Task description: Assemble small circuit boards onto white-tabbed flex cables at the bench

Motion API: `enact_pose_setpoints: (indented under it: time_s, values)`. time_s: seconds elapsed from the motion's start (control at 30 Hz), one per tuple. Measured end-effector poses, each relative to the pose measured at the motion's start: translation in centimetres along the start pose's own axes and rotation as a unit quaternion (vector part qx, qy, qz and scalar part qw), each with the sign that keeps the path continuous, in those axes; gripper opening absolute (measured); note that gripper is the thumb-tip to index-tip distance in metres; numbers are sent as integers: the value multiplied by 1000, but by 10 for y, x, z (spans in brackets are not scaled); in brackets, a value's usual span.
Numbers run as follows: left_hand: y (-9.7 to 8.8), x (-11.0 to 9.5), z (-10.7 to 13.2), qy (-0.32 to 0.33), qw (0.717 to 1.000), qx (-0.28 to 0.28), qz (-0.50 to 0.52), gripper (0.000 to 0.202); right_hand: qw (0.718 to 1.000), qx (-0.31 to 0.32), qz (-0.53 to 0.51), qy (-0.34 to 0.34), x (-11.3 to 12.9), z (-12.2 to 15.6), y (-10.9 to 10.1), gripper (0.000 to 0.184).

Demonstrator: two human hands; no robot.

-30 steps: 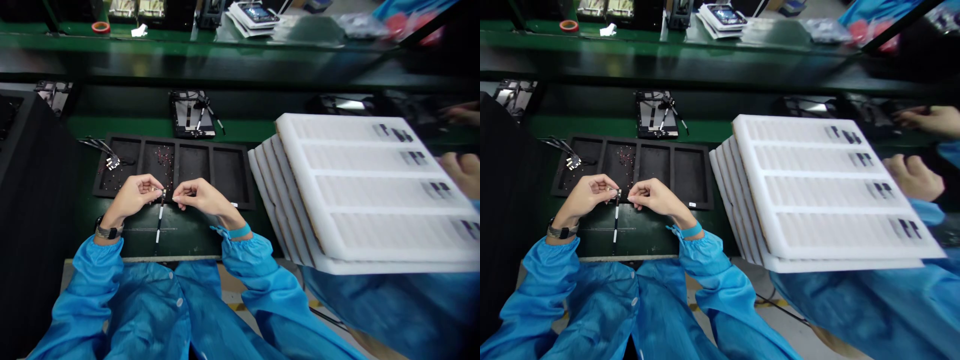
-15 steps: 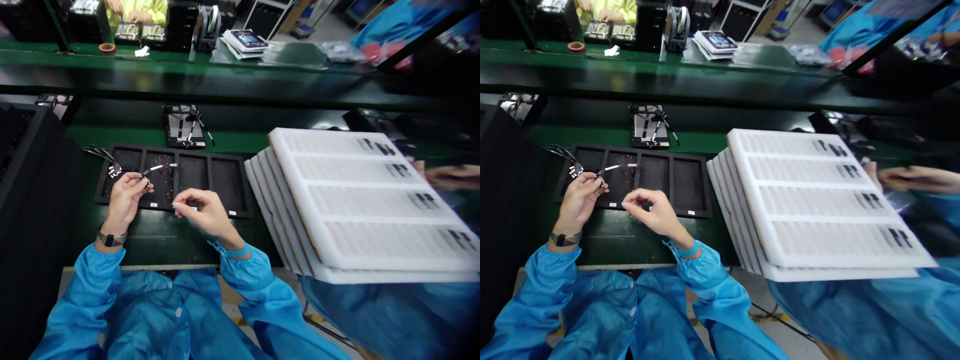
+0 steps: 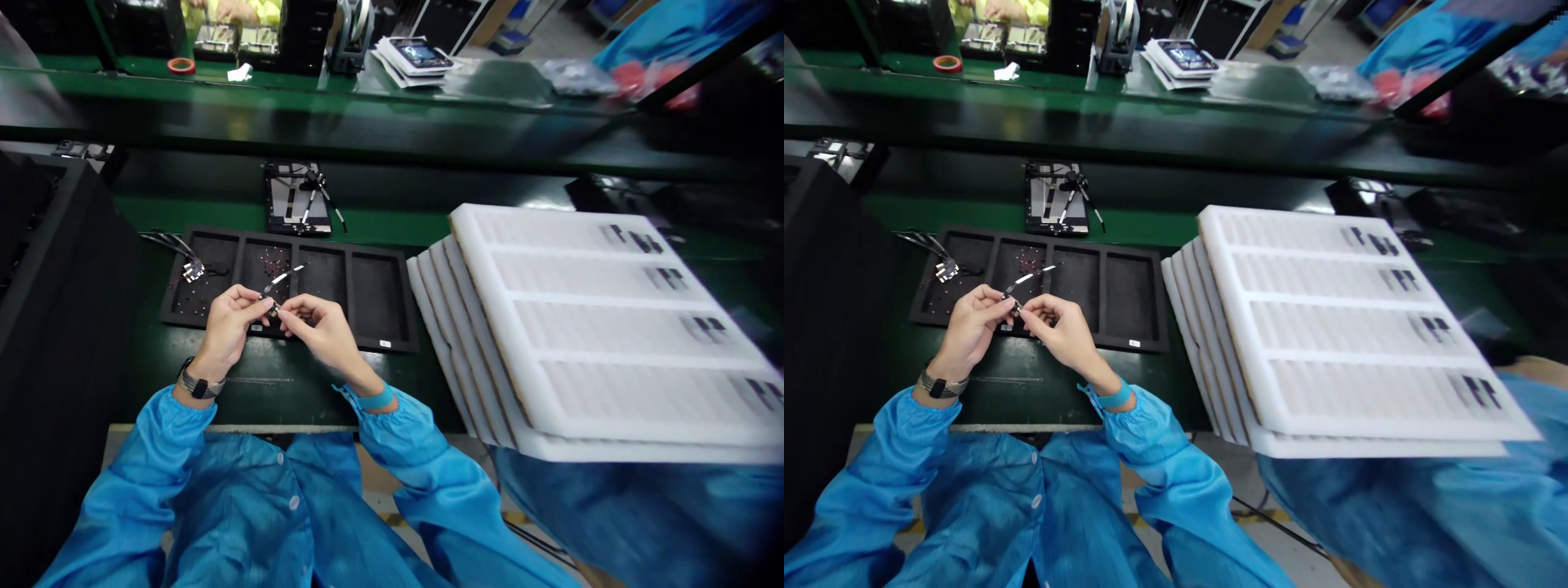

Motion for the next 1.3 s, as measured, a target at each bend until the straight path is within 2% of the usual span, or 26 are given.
enact_pose_setpoints:
  time_s: [0.3,0.67,1.1,1.3]
  values:
    - [0,-2,2,22,998,-13,-57,45,1000,13,19,13,-1,0,-3,36]
    - [-2,6,0,-18,999,-6,-30,49,999,27,-5,17,-6,-2,-5,38]
    - [2,6,8,64,992,-72,-82,45,999,7,-7,42,-14,-1,-3,42]
    - [1,8,6,15,997,-50,-58,49,999,15,-29,35,-14,-2,-6,40]
Point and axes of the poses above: each hand's wrist, its own z-axis away from the middle knuckle, its own y-axis out of the palm, x = y × z, the point moved 4 cm from there along -z, towards the middle knuckle, and after that the axes turned 4 degrees about -x, right-handed, at the moved point
